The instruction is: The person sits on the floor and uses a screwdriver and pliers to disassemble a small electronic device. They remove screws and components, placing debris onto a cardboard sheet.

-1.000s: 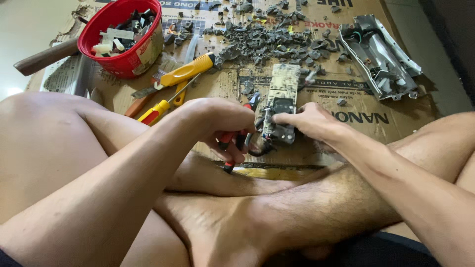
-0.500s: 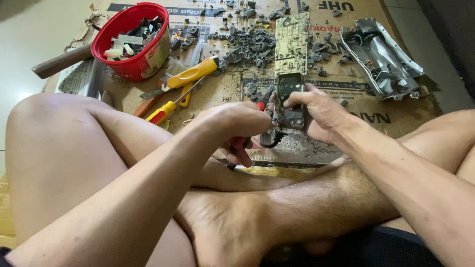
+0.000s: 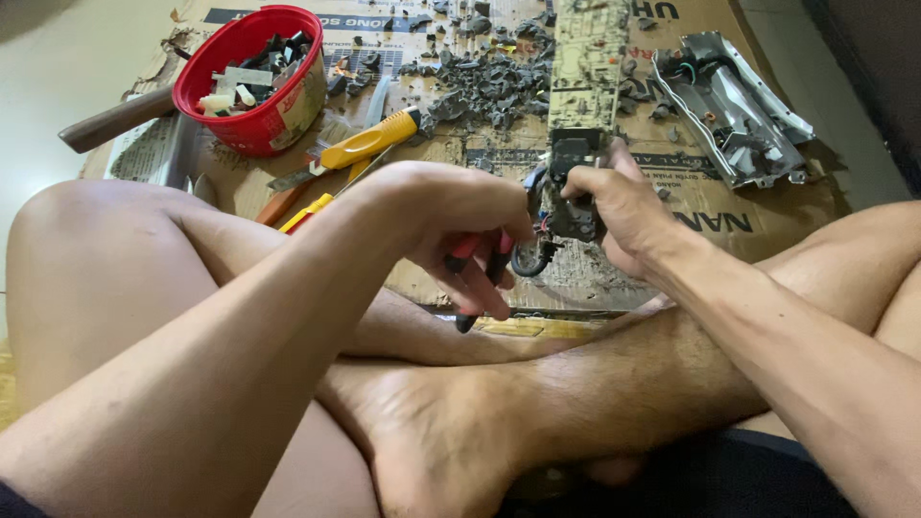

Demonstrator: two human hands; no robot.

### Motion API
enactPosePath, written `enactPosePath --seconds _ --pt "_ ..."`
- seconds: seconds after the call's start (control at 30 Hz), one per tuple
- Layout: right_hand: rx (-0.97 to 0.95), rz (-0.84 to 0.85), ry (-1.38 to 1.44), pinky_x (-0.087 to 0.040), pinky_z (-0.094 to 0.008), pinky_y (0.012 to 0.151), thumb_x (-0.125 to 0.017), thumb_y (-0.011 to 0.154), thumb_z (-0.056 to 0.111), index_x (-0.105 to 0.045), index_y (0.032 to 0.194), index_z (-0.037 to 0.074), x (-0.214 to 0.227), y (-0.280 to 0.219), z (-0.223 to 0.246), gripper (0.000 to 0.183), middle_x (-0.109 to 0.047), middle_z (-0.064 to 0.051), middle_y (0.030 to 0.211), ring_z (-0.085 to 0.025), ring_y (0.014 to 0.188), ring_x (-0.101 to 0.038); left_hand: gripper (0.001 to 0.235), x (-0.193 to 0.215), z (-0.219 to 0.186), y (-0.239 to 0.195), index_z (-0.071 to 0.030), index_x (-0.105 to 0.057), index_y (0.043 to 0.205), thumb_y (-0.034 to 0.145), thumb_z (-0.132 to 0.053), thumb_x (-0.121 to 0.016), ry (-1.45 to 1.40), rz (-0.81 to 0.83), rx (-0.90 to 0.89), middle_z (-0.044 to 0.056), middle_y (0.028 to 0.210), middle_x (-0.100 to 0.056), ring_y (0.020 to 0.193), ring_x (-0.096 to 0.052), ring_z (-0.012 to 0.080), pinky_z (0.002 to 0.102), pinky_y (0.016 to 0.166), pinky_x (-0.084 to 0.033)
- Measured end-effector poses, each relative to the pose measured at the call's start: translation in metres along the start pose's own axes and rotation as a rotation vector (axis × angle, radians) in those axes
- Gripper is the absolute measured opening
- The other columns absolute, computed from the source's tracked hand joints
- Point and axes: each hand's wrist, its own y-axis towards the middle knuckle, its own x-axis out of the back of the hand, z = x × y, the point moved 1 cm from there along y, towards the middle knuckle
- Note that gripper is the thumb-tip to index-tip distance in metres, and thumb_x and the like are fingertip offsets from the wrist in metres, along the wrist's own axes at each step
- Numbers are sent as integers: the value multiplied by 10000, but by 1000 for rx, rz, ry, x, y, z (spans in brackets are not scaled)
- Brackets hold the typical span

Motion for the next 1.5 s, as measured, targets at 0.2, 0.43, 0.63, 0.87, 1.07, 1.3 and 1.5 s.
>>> enactPosePath --seconds 0.2,0.43,0.63,0.87,1.07,1.3,1.5 --pt "-39 5 -66 -494 -419 878 -672 664 63 -134 1608 121 -12 -16 15 1088 -374 -80 1186 -213 1124 -473 256 -1 -7 -12 -4 -530 1023 856 -194 -492 -63 76 13 179 1040 -646 1010 -753 403 492 845 -615" --pt "-54 40 -61 -514 -367 754 -665 630 41 -208 1606 144 -7 -8 11 1083 -376 -99 1153 -220 1034 -507 172 4 -1 3 -70 -599 869 844 -196 -485 -77 95 -10 89 868 -683 872 -769 321 380 692 -566" --pt "-65 116 -18 -569 -441 880 -657 639 523 -540 1373 211 -24 -24 27 806 -580 -98 1170 -249 1118 -598 188 1 0 8 -132 -619 928 894 -278 -507 70 -35 -108 39 778 -698 674 -658 229 353 569 -422" --pt "-107 69 310 -582 -416 644 -416 747 730 -547 1119 127 -9 -15 40 720 -638 -93 977 -228 785 -632 476 -35 -8 1 -16 -396 1349 953 -271 -327 655 -479 -238 174 1184 -648 1075 -658 332 507 909 -540" --pt "-233 23 396 -535 -455 764 -402 898 697 -528 910 119 -4 -18 45 593 -607 -69 890 -244 803 -593 696 -32 4 23 10 -194 1582 1001 -335 -361 922 -737 -357 241 1182 -542 943 -601 328 547 736 -558" --pt "-275 405 350 -521 -447 924 -635 608 677 -573 1251 -8 -10 -16 41 941 -661 -210 1071 -334 966 -649 392 -15 -14 -23 -28 -653 985 826 -283 -402 512 -398 -201 215 1063 -688 875 -652 326 420 693 -459" --pt "-99 63 156 -648 -400 659 -614 841 529 -709 1069 145 5 15 13 456 -741 -103 902 -231 771 -730 204 -19 3 24 -32 -574 826 889 -214 -505 -229 -40 -238 79 581 -539 439 -555 190 382 381 -498"
